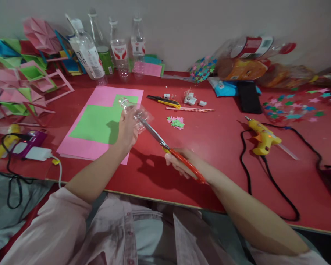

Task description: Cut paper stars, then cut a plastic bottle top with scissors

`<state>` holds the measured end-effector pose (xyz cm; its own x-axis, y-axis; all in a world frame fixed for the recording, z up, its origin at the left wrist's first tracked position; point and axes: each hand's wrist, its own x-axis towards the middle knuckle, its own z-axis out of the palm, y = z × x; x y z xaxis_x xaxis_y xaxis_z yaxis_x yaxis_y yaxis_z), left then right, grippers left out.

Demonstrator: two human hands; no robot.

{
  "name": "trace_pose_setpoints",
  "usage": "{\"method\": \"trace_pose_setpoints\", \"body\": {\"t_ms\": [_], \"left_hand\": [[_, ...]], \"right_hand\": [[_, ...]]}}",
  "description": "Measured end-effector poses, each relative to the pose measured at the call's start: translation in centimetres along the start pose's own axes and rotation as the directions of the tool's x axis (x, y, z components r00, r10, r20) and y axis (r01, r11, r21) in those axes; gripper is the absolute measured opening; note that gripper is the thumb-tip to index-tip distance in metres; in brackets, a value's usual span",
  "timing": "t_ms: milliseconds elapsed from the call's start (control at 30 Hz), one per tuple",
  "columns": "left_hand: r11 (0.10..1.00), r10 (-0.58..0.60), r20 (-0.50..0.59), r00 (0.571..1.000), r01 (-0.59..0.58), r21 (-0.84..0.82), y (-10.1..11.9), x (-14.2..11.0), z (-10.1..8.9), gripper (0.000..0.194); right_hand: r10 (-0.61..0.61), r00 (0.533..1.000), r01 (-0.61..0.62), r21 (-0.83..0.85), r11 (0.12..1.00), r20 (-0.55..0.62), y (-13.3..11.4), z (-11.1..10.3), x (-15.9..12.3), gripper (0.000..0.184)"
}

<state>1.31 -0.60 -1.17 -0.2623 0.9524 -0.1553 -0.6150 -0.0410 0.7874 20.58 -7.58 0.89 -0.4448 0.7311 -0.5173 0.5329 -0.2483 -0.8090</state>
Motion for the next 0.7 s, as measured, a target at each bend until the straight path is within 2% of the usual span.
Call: {"method": "trace_pose_setpoints", "body": {"t_ms": [267,500,700], "left_hand": [[1.000,0.018,0.002,1.000,-0.018,-0.007,-0.04,0.18,-0.16,0.014],[1.000,0.024,0.015,1.000,-0.024,0.014,-0.11,0.18,-0.23,0.020],[0.999,0.029,-0.005,1.000,-0.029,0.034,-0.12,0.03,-0.02,0.012]], "right_hand": [[-0.021,1.000,0.021,0.009,1.000,0.009,0.11,0.01,0.05,0.051],[0.004,1.000,-0.004,0.006,1.000,0.007,0.09,0.01,0.08,0.051],[-0.006,1.000,0.006,-0.010,1.000,-0.007,0.03,-0.01,0.01,0.052]]}}
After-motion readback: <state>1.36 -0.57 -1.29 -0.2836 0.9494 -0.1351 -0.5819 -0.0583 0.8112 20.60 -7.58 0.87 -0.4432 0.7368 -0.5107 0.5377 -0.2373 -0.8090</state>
